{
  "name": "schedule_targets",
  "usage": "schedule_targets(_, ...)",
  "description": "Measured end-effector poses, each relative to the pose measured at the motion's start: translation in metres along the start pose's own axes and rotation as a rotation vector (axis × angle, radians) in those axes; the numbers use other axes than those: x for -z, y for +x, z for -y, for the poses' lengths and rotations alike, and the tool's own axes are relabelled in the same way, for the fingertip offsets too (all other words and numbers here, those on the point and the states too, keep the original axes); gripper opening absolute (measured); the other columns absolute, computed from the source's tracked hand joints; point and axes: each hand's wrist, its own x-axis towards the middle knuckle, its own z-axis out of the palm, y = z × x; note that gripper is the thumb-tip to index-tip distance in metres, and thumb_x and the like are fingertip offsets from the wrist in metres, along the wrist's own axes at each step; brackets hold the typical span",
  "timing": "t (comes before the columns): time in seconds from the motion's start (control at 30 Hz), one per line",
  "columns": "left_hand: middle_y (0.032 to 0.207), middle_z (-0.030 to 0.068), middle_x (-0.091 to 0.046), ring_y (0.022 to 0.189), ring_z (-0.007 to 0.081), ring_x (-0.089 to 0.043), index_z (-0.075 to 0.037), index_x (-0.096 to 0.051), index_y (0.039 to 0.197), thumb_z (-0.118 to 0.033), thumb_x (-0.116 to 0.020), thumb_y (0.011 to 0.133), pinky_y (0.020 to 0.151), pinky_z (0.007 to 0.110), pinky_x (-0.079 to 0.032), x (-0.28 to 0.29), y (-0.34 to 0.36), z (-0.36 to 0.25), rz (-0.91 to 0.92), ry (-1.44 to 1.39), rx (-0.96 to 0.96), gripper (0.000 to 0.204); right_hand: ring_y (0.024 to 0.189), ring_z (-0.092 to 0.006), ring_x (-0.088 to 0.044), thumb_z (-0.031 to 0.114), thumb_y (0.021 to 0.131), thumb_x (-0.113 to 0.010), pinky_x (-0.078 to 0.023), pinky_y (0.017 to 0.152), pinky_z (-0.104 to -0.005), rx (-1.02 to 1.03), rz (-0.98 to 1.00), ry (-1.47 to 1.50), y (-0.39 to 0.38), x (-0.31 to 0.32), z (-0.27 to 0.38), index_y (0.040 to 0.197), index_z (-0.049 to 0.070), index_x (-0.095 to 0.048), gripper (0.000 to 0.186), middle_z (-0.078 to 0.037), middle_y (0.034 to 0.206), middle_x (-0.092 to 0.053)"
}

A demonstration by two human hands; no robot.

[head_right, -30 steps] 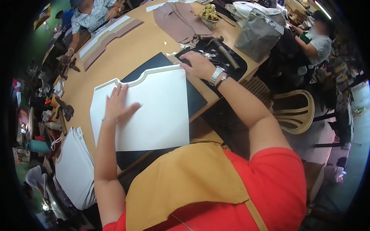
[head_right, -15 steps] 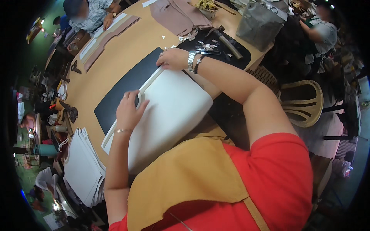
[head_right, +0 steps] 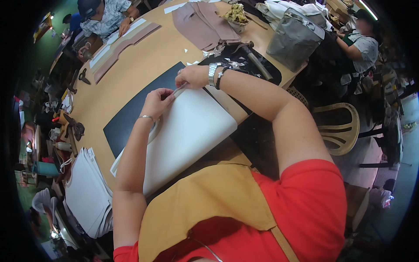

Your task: The person aligns white leather pieces onto a black mat, folds over the edges by hand, and hammers the folded seam to flatten it.

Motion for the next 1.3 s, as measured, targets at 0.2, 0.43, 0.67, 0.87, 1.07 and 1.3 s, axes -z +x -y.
schedule_targets(0.2,0.101,0.008,-0.073,0.087,0.0243,-0.071,-0.005,-0.077,0.112,-0.01,-0.075,0.093,0.084,0.032,-0.057,-0.011,-0.003,0.008,-0.066,0.168,-0.346,0.02,0.102,-0.0308,-0.07,0.018,0.094,-0.066,-0.055,0.089,-0.0439,0.26,-0.06,-0.309,-0.014,-0.002,-0.008,0.114,0.013,-0.073,0.022,-0.01,0.108,-0.071)
schedule_targets(0.43,0.101,0.0122,-0.07,0.09,0.0286,-0.069,-0.005,-0.078,0.113,-0.01,-0.074,0.092,0.083,0.034,-0.056,0.002,-0.02,0.014,-0.153,0.207,-0.431,0.022,0.112,-0.0343,-0.067,0.025,0.099,-0.059,-0.054,0.091,-0.045,-0.226,-0.234,-0.451,-0.064,0.009,-0.011,0.132,0.014,-0.063,0.035,-0.013,0.115,-0.071)
schedule_targets(0.67,0.098,0.0086,-0.072,0.091,0.0178,-0.069,-0.002,-0.078,0.115,-0.01,-0.079,0.089,0.084,0.031,-0.055,0.009,-0.023,0.003,-0.069,0.213,-0.302,0.028,0.103,-0.0402,-0.07,0.042,0.101,-0.062,-0.055,0.092,-0.051,-1.136,-0.384,-0.452,-0.207,0.003,-0.111,0.12,0.003,-0.061,0.044,-0.024,0.111,-0.071)
schedule_targets(0.87,0.099,0.013,-0.071,0.089,0.0241,-0.07,0.0,-0.078,0.112,-0.009,-0.079,0.087,0.084,0.032,-0.056,0.028,-0.039,0.01,0.038,-0.039,0.034,0.026,0.104,-0.0432,-0.07,0.044,0.101,-0.063,-0.054,0.09,-0.049,-0.86,-0.524,0.012,-0.169,0.006,-0.033,0.123,-0.001,-0.062,0.05,-0.027,0.108,-0.071)
schedule_targets(1.07,0.097,0.0137,-0.071,0.087,0.0267,-0.07,0.0,-0.078,0.109,-0.008,-0.078,0.088,0.084,0.033,-0.056,0.011,-0.047,0.026,-0.181,0.154,-0.359,0.023,0.095,-0.0476,-0.067,0.04,0.105,-0.058,-0.053,0.082,-0.0509,-0.494,-0.312,0.274,-0.088,-0.012,0.084,0.111,-0.001,-0.054,0.042,-0.031,0.098,-0.068)
schedule_targets(1.3,0.102,0.0157,-0.07,0.092,0.0314,-0.07,-0.001,-0.078,0.111,-0.005,-0.074,0.089,0.087,0.037,-0.056,0.024,-0.06,0.019,-0.061,0.003,-0.08,0.022,0.092,-0.0474,-0.068,0.041,0.105,-0.056,-0.054,0.083,-0.052,-0.507,-0.201,0.139,-0.073,-0.007,0.105,0.106,-0.002,-0.057,0.043,-0.029,0.093,-0.069)
